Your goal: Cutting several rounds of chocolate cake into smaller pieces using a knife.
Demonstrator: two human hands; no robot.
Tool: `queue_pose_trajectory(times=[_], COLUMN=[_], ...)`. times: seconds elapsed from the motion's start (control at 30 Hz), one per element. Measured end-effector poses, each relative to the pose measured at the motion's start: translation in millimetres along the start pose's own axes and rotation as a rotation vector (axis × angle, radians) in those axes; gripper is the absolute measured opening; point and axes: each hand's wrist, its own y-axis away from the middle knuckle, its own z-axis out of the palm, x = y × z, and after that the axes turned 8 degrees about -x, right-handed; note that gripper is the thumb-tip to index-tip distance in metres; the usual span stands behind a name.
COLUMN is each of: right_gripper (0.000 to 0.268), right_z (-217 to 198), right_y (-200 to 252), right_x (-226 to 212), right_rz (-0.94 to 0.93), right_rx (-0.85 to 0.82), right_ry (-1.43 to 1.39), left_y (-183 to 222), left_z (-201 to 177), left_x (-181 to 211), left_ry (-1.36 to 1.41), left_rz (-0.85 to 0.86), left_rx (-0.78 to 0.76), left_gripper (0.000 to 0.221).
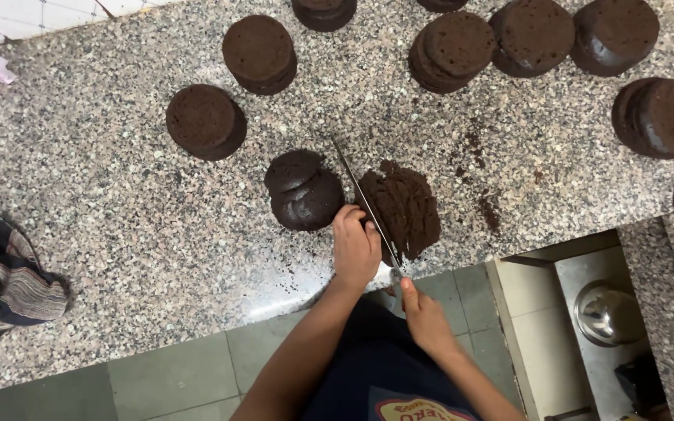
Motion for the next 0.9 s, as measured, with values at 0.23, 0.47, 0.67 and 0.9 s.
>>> queue_pose_trajectory(times=[0.23,0.47,0.67,0.9], right_gripper=[0.066,0.065,0.064,0.07], right_z=[-5,2,3,5], right_y=[1,-11,-15,-26], right_x=[-11,2,-6,-7], right_rz=[0.06,0.037,0.091,0.188], right_rx=[0.001,-0.023,-0.021,-0.052], right_ry=[0.193,0.201,0.258,0.319], left_y=[-2,-2,-1,-5], left_z=[2,5,6,1], left_x=[2,-4,-5,1], left_ry=[-0.046,-0.056,-0.052,-0.048], left_rz=[0.035,0.003,0.01,0.027], left_rx=[0.008,-0.039,-0.053,-0.062], left_gripper=[0.032,0.03,0.03,0.03])
